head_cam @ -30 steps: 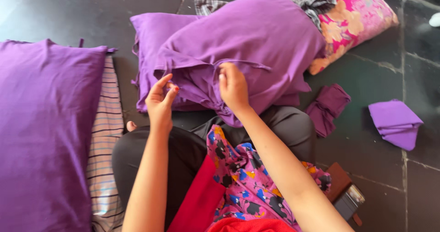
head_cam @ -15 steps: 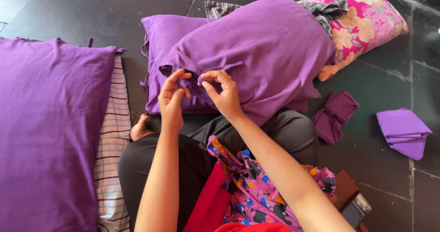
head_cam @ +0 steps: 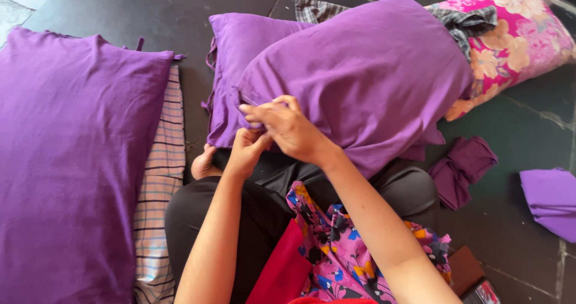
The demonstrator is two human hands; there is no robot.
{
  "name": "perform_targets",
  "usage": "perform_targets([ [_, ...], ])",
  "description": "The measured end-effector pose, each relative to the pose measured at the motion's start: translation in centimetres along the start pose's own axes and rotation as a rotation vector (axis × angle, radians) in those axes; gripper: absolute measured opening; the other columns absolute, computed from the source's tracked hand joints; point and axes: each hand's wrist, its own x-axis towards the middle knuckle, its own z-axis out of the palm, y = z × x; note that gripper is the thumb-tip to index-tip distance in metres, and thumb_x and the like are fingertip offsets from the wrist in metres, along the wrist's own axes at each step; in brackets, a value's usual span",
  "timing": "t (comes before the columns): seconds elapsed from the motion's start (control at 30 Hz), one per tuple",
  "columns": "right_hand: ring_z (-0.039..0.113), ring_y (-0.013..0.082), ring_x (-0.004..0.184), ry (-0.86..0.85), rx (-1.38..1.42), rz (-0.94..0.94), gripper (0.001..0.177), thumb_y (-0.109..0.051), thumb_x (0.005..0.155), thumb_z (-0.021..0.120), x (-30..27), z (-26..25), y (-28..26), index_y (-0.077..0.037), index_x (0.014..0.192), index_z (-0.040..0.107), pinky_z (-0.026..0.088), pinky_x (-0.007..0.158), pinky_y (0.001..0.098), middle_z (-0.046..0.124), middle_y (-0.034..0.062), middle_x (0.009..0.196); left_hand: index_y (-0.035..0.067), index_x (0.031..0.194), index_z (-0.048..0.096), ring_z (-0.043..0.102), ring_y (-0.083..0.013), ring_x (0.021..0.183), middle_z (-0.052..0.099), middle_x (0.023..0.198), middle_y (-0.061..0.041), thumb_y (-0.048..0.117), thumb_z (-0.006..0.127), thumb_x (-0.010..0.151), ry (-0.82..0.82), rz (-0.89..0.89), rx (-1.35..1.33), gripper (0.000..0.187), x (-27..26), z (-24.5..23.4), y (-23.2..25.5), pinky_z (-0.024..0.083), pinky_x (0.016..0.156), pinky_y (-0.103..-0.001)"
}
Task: The person ties the fabric strings of purple pillowcases by hand and smooths the fabric.
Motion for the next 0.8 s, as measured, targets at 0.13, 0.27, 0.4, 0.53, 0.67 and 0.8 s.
perform_targets([
  [0.13, 0.062, 0.0163, 0.116, -0.006, 0.019, 0.105, 0.061, 0.001, 0.094, 0.053, -1.2, -1.2, 0.5, -0.013, 0.153, 0.049, 0.033, 0.104, 0.0373, 0.069, 0.0015, 0.127, -0.001, 0.099, 0.068, 0.057, -0.0094, 0.073, 0.065, 0.079, -0.002, 0.016, 0.058, 0.107, 0.014, -0.013, -0.076, 0.022, 0.1, 0.2, 1.8, 0.043, 0.069, -0.027],
  [0.27, 0.059, 0.0190, 0.108, 0.054, -0.139, 0.125, 0.062, -0.005, 0.087, 0.062, -2.3, -0.5, 0.9, -0.010, 0.148, 0.052, 0.033, 0.097, 0.0382, 0.065, 0.0030, 0.115, 0.004, 0.101, 0.064, 0.062, -0.0106, 0.076, 0.065, 0.082, -0.001, 0.019, 0.053, 0.106, -0.085, -0.047, -0.094, 0.019, 0.1, 1.7, 3.9, 0.047, 0.077, -0.026],
  [0.4, 0.058, 0.0182, 0.107, 0.077, -0.413, 0.075, 0.046, -0.006, 0.089, 0.064, -2.7, 0.7, 1.6, -0.010, 0.135, 0.065, 0.033, 0.097, 0.0408, 0.064, -0.0007, 0.106, -0.002, 0.104, 0.063, 0.062, -0.0121, 0.090, 0.066, 0.092, -0.003, 0.011, 0.051, 0.109, -0.078, 0.130, 0.220, 0.019, 0.2, 2.5, 4.5, 0.050, 0.085, -0.027],
  [0.53, 0.056, 0.0188, 0.108, 0.104, -0.474, 0.063, 0.030, -0.011, 0.093, 0.067, -2.8, 0.8, 2.1, -0.009, 0.122, 0.071, 0.036, 0.096, 0.0407, 0.061, -0.0005, 0.106, -0.002, 0.106, 0.062, 0.061, -0.0115, 0.084, 0.065, 0.085, -0.003, 0.009, 0.051, 0.108, -0.043, 0.121, 0.331, 0.016, 0.0, 2.6, 4.7, 0.049, 0.078, -0.026],
  [0.67, 0.056, 0.0217, 0.102, 0.054, -0.496, 0.172, 0.009, -0.019, 0.088, 0.073, -2.7, 0.4, 2.1, -0.013, 0.093, 0.069, 0.037, 0.093, 0.0429, 0.060, 0.0013, 0.101, 0.000, 0.108, 0.062, 0.063, -0.0097, 0.081, 0.064, 0.085, -0.003, 0.009, 0.049, 0.107, -0.020, 0.142, 0.360, 0.016, -0.1, 3.1, 5.2, 0.050, 0.075, -0.025],
  [0.8, 0.055, 0.0236, 0.110, 0.245, -0.434, 0.107, 0.008, -0.016, 0.094, 0.070, -2.5, 0.2, 1.1, -0.010, 0.097, 0.065, 0.037, 0.096, 0.0425, 0.059, 0.0034, 0.113, 0.002, 0.104, 0.063, 0.044, -0.0109, 0.060, 0.070, 0.078, -0.004, 0.013, 0.047, 0.108, 0.125, -0.010, 0.508, 0.019, 0.0, 3.1, 5.7, 0.037, 0.058, -0.026],
])
